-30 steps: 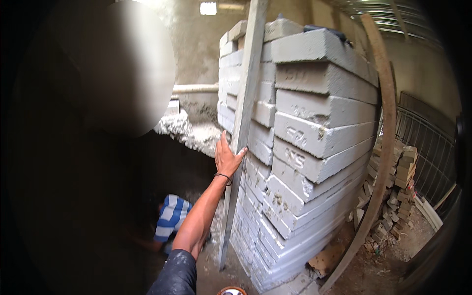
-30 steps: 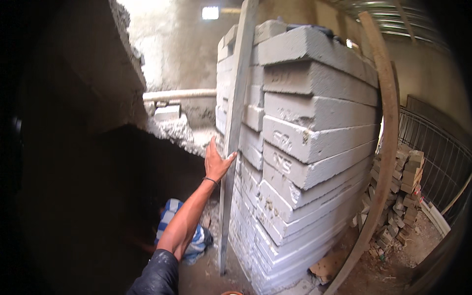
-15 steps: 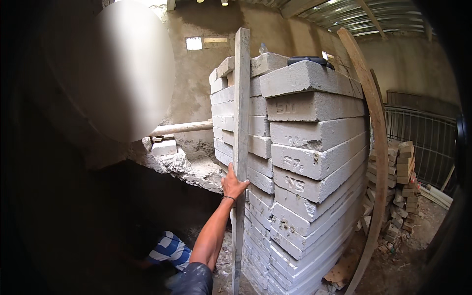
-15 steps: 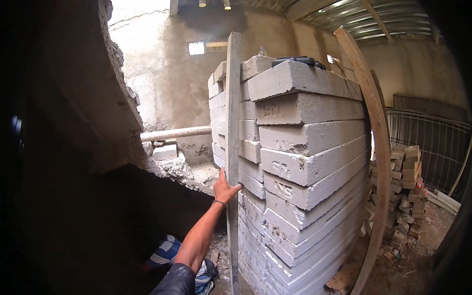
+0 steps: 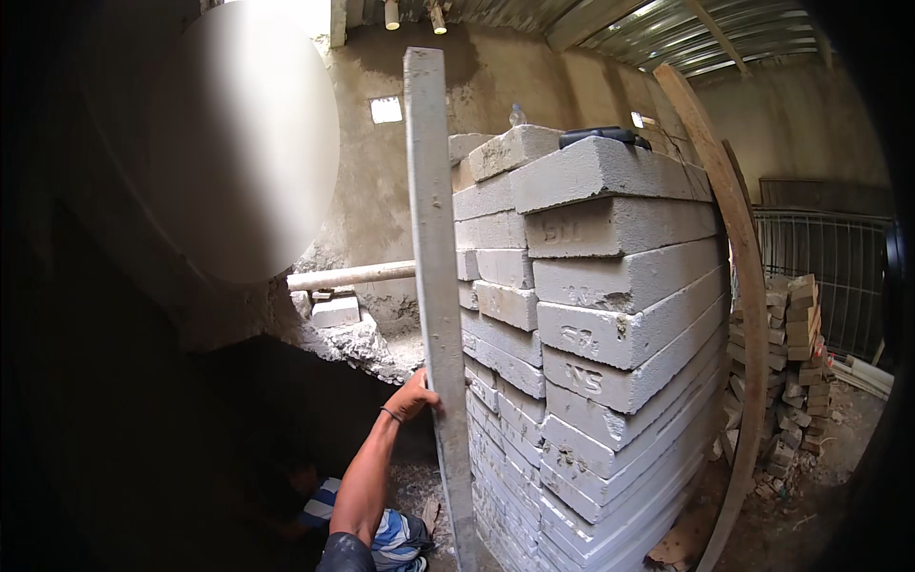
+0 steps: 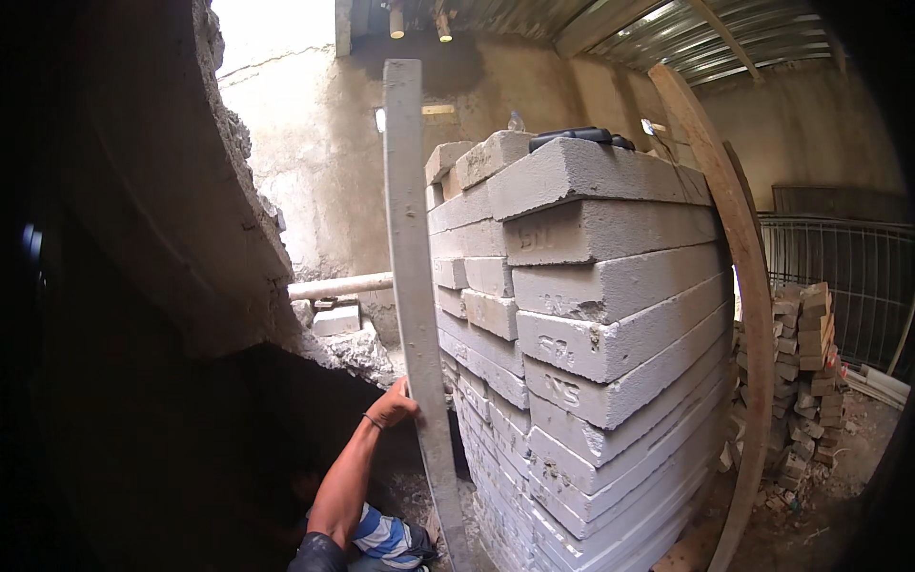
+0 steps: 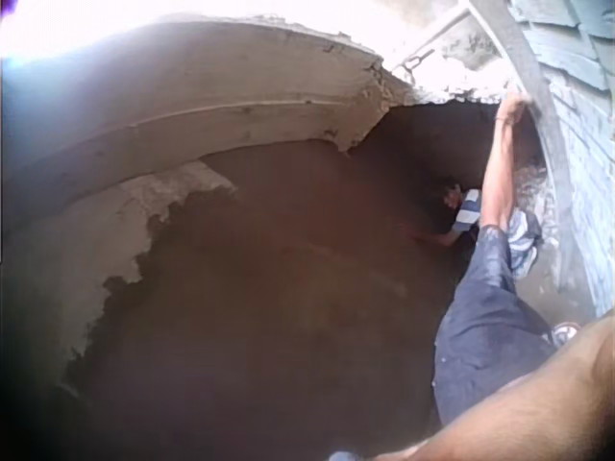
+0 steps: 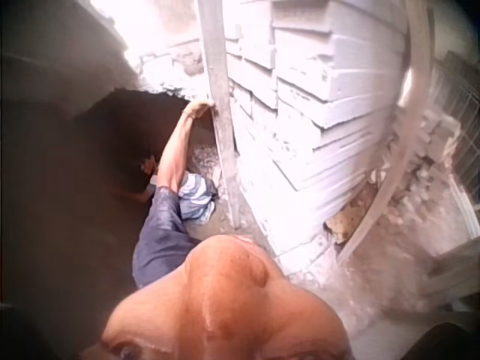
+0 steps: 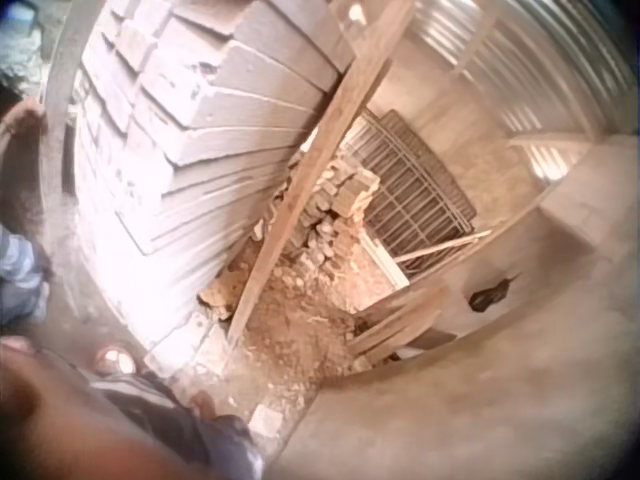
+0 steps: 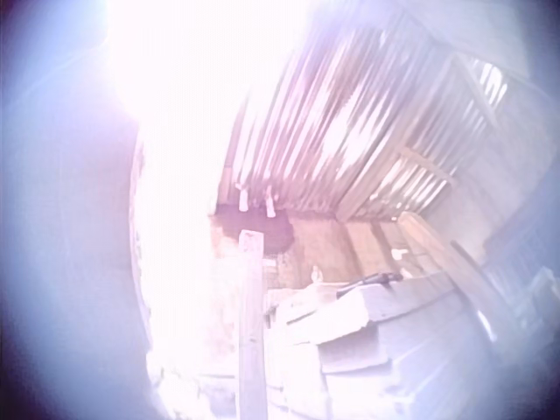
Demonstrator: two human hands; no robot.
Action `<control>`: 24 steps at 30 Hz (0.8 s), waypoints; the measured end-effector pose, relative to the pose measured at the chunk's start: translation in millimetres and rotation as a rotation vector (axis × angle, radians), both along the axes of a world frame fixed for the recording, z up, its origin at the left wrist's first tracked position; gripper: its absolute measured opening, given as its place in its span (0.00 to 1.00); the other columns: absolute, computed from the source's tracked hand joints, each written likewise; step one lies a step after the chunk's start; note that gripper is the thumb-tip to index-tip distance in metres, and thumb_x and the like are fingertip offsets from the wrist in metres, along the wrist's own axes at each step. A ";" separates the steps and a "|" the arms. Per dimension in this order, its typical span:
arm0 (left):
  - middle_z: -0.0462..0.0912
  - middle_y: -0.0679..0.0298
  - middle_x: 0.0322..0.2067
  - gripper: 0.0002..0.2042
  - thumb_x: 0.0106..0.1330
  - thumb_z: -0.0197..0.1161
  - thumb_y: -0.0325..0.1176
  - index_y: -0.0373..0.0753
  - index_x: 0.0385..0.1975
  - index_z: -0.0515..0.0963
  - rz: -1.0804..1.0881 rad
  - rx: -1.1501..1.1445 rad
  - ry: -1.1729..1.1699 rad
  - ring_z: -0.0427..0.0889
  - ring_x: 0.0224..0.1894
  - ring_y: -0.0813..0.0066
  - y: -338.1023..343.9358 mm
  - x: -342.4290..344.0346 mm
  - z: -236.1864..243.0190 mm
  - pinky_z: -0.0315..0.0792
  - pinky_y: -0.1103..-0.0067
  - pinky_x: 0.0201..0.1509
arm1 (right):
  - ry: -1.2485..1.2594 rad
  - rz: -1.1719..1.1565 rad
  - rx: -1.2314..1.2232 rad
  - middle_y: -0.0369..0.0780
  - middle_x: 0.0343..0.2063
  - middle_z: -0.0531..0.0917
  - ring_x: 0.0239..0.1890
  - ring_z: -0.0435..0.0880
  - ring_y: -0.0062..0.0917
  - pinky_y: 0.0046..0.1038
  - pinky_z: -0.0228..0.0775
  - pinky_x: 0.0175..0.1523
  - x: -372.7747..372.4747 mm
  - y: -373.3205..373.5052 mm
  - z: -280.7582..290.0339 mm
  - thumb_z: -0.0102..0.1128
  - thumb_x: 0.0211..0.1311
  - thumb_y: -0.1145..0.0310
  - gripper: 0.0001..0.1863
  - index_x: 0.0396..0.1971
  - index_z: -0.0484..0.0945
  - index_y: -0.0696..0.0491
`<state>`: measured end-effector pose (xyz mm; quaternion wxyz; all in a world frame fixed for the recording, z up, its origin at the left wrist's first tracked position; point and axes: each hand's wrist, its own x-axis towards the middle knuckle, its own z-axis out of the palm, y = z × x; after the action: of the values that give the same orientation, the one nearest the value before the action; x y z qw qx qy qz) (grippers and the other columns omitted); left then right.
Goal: The person holds a piece of wood and uses a hand saw to cut through it while another person plasters a wall in the background.
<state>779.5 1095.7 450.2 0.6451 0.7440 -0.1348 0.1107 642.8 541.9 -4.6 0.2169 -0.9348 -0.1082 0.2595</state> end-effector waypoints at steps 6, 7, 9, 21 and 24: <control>0.79 0.48 0.50 0.44 0.17 0.53 0.25 0.28 0.52 0.71 -0.153 -0.275 0.073 0.80 0.47 0.60 35.3 -36.9 4.3 0.77 0.72 0.51 | 0.012 0.032 -0.011 0.53 0.39 0.82 0.44 0.80 0.46 0.39 0.72 0.50 -3.1 -8.2 -5.0 0.53 0.60 0.59 0.18 0.39 0.80 0.59; 0.77 0.45 0.51 0.45 0.17 0.55 0.26 0.26 0.52 0.71 -0.110 -0.259 0.056 0.79 0.50 0.57 32.7 -44.2 6.9 0.75 0.70 0.55 | 0.017 0.030 -0.015 0.53 0.40 0.82 0.45 0.80 0.47 0.39 0.72 0.50 -4.9 -11.8 -6.4 0.52 0.60 0.59 0.18 0.39 0.80 0.59; 0.76 0.43 0.53 0.45 0.18 0.58 0.27 0.24 0.53 0.71 -0.024 -0.175 -0.002 0.77 0.54 0.54 36.3 -54.0 6.2 0.72 0.71 0.59 | 0.025 0.031 -0.028 0.53 0.40 0.81 0.45 0.80 0.47 0.40 0.72 0.50 -9.0 -18.4 -10.1 0.52 0.61 0.59 0.18 0.39 0.80 0.59; 0.83 0.66 0.39 0.23 0.51 0.75 0.32 0.34 0.47 0.77 0.469 0.085 -0.192 0.80 0.40 0.77 20.3 -74.5 10.5 0.74 0.77 0.49 | -0.345 0.175 0.092 0.55 0.39 0.82 0.41 0.81 0.49 0.41 0.74 0.45 -44.7 -59.1 -148.2 0.55 0.59 0.50 0.24 0.44 0.80 0.55; 0.82 0.65 0.40 0.25 0.49 0.76 0.37 0.34 0.46 0.77 0.542 0.136 -0.166 0.78 0.42 0.77 38.6 -93.6 8.4 0.71 0.77 0.50 | -0.011 -0.056 0.166 0.57 0.32 0.82 0.39 0.81 0.52 0.46 0.72 0.47 -18.3 1.1 -30.5 0.62 0.48 0.51 0.24 0.31 0.79 0.61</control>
<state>685.9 1134.3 458.6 0.5274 0.7828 0.0096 0.3301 624.5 542.9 -35.1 0.3001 -0.9178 -0.1041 0.2381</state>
